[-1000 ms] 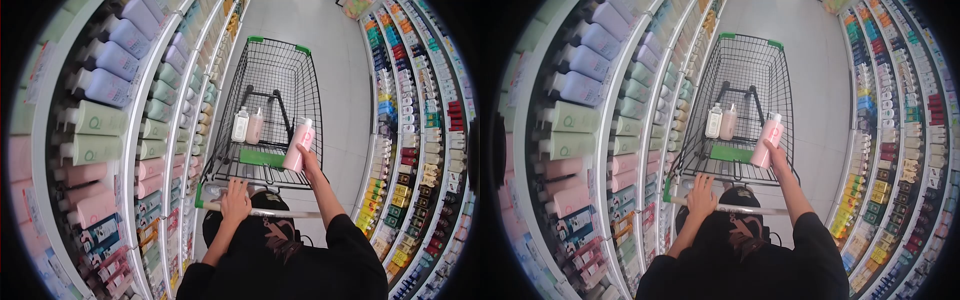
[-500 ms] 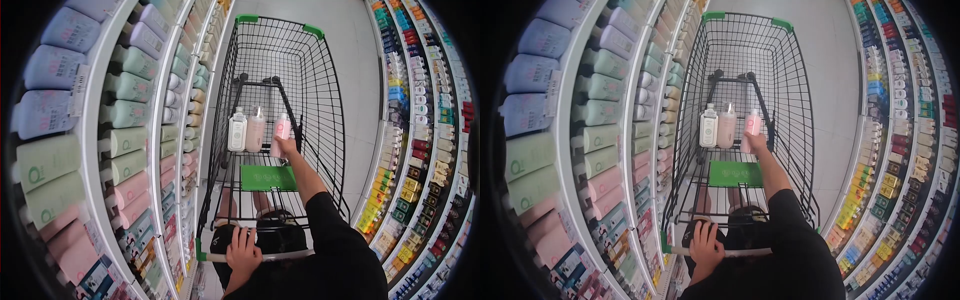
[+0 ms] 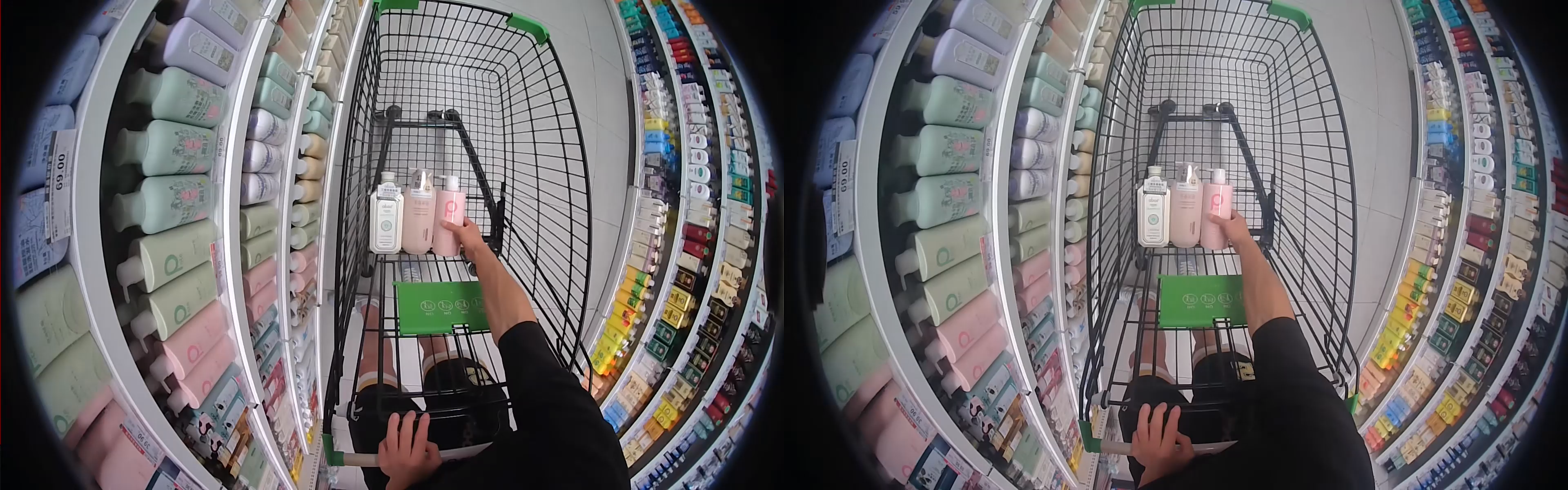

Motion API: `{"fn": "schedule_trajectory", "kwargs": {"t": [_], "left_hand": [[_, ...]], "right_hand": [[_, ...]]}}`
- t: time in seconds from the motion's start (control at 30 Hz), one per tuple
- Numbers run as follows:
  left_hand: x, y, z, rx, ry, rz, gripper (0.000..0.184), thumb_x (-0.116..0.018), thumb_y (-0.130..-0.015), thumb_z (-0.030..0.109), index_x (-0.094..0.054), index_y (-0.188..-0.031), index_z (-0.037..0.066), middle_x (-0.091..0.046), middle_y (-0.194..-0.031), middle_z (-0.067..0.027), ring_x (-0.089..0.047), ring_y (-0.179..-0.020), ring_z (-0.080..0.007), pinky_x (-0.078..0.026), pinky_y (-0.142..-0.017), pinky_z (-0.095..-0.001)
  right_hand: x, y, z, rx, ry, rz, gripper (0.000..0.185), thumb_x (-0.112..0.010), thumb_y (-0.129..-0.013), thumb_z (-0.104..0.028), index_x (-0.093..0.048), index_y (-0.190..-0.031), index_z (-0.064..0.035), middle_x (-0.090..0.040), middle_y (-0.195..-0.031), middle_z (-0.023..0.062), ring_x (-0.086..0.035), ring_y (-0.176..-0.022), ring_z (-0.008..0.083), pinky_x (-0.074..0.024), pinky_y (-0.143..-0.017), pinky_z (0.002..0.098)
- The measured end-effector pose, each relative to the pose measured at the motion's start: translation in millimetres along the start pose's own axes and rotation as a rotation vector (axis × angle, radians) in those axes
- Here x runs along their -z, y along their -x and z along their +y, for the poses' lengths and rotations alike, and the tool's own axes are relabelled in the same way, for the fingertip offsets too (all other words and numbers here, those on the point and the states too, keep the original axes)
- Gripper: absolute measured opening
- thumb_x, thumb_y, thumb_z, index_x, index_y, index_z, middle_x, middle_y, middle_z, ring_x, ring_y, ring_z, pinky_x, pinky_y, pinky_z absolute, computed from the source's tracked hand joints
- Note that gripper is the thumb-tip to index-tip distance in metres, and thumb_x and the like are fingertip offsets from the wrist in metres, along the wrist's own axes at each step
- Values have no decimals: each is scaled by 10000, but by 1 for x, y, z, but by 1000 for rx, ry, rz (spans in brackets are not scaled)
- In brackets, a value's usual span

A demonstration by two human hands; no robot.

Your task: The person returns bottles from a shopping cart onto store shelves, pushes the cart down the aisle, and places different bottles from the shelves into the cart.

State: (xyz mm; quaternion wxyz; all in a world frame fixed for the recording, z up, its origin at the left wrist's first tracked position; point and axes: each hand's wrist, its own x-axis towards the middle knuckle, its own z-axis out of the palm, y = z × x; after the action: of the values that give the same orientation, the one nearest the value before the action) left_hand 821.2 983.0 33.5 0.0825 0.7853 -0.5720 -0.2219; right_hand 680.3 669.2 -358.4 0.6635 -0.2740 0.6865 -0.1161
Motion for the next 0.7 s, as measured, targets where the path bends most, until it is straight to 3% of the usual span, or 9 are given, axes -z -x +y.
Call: {"fn": "schedule_trajectory", "kwargs": {"t": [0.13,0.23,0.3,0.37,0.43,0.47,0.57,0.63,0.7], "left_hand": [[2,-1,1,-8,16,9,532,-598,-596,91,-729,-1111,125,-683,-1174,-90,-630,-1140,-368,-471,-661,-368],[1,0,-2,-10,58,15,543,-597,-595,81,-729,-1120,120,-682,-1175,-93,-631,-1140,-374,-473,-655,-370],[2,-2,-1,-12,54,32,541,-597,-596,76,-729,-1119,117,-682,-1172,-96,-632,-1140,-376,-474,-651,-371],[5,-4,0,-11,44,48,539,-596,-597,70,-730,-1117,114,-682,-1169,-99,-632,-1139,-378,-475,-647,-373],[7,-9,-1,-25,35,54,533,-600,-610,75,-723,-1128,113,-675,-1186,-93,-626,-1158,-364,-476,-667,-364],[7,-11,-2,-22,28,69,533,-600,-610,75,-723,-1128,113,-675,-1186,-93,-626,-1158,-364,-476,-667,-364],[5,-16,-1,19,7,126,546,-606,-632,87,-705,-1168,125,-655,-1225,-73,-601,-1208,-326,-476,-697,-348],[13,-26,-6,0,39,106,553,-615,-688,132,-673,-1238,148,-636,-1265,-43,-574,-1252,-245,-492,-739,-350],[15,-33,-9,1,68,126,554,-622,-713,138,-649,-1267,139,-607,-1306,-49,-540,-1290,-229,-502,-750,-357]], "right_hand": [[12,-23,22,47,56,-50,672,-835,-785,-224,-531,-1324,39,-660,-1194,195,-651,-1082,253,-537,-913,374],[14,-21,23,154,90,45,818,-836,-780,-230,-420,-1431,37,-629,-1245,218,-643,-1102,270,-517,-949,387],[15,-13,17,167,81,-65,970,-843,-765,-243,-288,-1510,39,-575,-1320,255,-617,-1162,302,-494,-991,403],[22,-26,28,183,105,-83,1030,-849,-749,-253,-245,-1532,35,-530,-1377,273,-568,-1246,322,-464,-1035,420],[24,-6,0,169,362,-133,1061,-848,-735,-309,-241,-1533,37,-502,-1413,284,-509,-1321,348,-427,-1079,420],[39,-45,28,192,440,-135,1087,-846,-712,-377,-261,-1525,46,-479,-1437,295,-485,-1345,374,-396,-1111,417],[43,-12,-10,232,810,43,1075,-812,-719,-436,-282,-1509,66,-456,-1443,325,-473,-1347,409,-393,-1116,419],[40,26,-38,393,853,32,861,-774,-745,-387,-467,-1397,84,-564,-1341,306,-540,-1280,402,-424,-1085,422],[44,53,-57,482,849,-97,707,-746,-773,-332,-560,-1306,94,-612,-1288,284,-574,-1252,370,-443,-1057,401]]}}
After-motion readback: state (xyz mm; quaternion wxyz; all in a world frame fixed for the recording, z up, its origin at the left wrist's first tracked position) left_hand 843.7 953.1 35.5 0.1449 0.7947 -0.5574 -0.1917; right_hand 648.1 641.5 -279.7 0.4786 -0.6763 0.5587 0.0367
